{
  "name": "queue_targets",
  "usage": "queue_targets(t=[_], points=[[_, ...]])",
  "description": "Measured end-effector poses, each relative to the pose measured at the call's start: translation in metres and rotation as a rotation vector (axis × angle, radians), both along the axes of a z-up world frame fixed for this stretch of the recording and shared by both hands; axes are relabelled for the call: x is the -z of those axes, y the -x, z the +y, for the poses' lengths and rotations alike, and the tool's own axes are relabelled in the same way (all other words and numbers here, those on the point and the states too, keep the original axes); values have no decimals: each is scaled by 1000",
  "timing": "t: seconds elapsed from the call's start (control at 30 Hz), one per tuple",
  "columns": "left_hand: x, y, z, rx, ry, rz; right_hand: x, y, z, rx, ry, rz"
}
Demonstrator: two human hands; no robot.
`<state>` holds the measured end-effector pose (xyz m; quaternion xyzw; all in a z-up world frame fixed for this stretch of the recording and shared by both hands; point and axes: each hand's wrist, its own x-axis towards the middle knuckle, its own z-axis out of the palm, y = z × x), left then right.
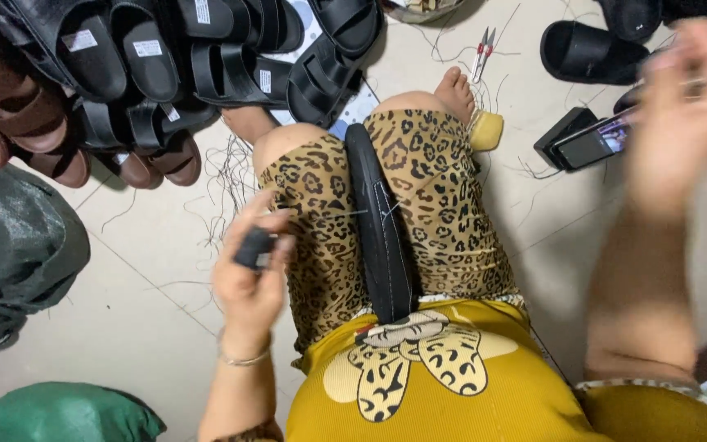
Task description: Hand-stitching a black sandal strap or sole using a needle and thread while sitting on the floor.
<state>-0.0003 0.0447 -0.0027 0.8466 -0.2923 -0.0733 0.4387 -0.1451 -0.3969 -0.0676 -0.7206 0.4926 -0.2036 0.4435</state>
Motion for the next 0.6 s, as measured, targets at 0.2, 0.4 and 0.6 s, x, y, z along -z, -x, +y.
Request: queue_targets(t=[0.2, 0.4, 0.6], points=[[-8, 24, -27, 284, -185, 602, -68, -48, 151, -971, 171, -364], [-6, 20, -43, 319, 155, 410, -90, -42, 157, -1248, -191, 3], [16, 32, -49, 106, -253, -152, -100, -59, 161, -1170, -296, -327]])
